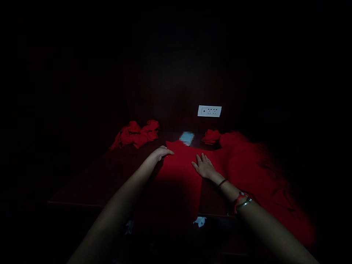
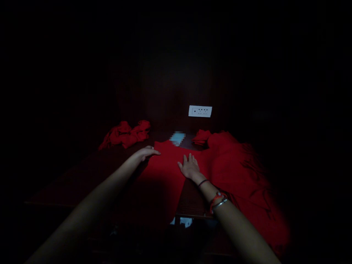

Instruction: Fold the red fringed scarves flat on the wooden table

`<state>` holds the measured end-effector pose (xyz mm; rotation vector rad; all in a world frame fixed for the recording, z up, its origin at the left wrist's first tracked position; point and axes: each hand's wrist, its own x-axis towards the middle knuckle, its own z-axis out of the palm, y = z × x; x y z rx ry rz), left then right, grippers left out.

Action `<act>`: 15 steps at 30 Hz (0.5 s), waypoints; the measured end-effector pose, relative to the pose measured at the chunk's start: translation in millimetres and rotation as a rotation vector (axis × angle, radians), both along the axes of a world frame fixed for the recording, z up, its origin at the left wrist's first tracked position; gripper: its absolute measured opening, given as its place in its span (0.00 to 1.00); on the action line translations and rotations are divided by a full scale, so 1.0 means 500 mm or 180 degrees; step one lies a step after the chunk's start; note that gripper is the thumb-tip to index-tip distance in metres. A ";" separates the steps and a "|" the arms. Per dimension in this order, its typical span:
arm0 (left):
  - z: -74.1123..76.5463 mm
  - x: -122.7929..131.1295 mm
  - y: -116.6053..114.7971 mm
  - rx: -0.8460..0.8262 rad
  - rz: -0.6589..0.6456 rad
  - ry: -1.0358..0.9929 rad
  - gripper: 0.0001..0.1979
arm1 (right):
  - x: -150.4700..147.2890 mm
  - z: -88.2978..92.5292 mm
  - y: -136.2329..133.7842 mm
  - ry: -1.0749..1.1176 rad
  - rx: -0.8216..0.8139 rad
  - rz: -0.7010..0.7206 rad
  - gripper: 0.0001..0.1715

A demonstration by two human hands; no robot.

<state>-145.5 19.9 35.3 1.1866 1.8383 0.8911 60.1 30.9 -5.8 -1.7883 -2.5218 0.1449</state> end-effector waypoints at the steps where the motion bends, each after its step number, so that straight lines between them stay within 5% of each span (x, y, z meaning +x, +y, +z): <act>1: 0.000 0.001 0.008 0.0024 0.0047 -0.0037 0.11 | 0.000 0.001 0.002 0.0020 -0.0001 0.0004 0.41; 9: 0.020 0.017 0.034 0.0716 0.0159 -0.0251 0.21 | 0.003 0.045 0.050 0.0670 -0.0449 -0.0101 0.43; 15: 0.067 0.032 0.008 0.1565 -0.0859 -0.0987 0.30 | 0.013 0.059 0.096 0.1370 -0.0439 -0.0124 0.41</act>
